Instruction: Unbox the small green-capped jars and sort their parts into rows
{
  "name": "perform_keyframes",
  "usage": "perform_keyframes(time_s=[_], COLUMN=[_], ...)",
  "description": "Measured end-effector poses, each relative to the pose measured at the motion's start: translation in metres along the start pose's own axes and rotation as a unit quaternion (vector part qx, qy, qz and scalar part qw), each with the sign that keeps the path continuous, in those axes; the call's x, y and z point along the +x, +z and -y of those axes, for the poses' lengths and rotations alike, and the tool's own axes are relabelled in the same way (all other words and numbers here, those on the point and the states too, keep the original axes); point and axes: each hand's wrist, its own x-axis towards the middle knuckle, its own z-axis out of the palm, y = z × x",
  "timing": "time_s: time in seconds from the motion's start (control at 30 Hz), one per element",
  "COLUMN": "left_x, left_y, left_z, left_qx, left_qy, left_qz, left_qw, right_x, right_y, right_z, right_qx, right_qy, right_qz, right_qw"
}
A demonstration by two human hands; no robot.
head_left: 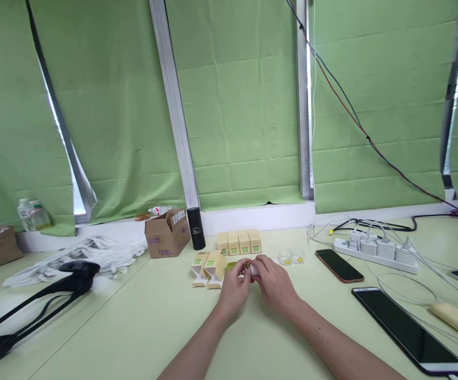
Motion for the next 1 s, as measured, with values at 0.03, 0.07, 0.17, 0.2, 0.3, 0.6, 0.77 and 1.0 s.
perform_keyframes(time_s=[0.03, 0.07, 0.17, 0.2, 0.3, 0.6, 0.77, 1.0], left_x=[0.000, 0.000, 0.002, 0.002, 0.004, 0.007, 0.010, 0.012], left_y=[0.001, 0.001, 0.003, 0.004, 0.005, 0.006, 0.003, -0.004], left_z=[-0.001, -0.002, -0.004, -0.005, -0.003, 0.003, 0.007, 0.010], left_qx=[0.003, 0.005, -0.003, -0.007, -0.016, -0.033, -0.036, -0.150], left_qy=[0.000, 0.000, -0.010, -0.014, -0.026, -0.040, -0.045, -0.050], left_qz=[-0.002, -0.004, -0.014, -0.018, -0.022, -0.035, -0.048, -0.055], left_qw=[1.000, 1.000, 1.000, 1.000, 0.999, 0.998, 0.997, 0.986], right_x=[0.000, 0.000, 0.000, 0.000, 0.001, 0.003, 0.001, 0.001], right_y=[0.001, 0.003, 0.005, 0.005, 0.004, 0.012, 0.013, 0.009], right_z=[0.000, 0.000, 0.002, 0.003, 0.006, 0.006, 0.005, -0.003], right_qx=[0.006, 0.012, 0.027, 0.031, 0.034, 0.025, 0.089, 0.288], right_qy=[0.003, 0.006, 0.019, 0.022, 0.027, 0.024, 0.039, 0.167], right_qz=[-0.001, 0.000, 0.002, 0.003, 0.009, 0.003, 0.014, -0.080], right_qw=[1.000, 1.000, 0.999, 0.999, 0.999, 0.999, 0.995, 0.939])
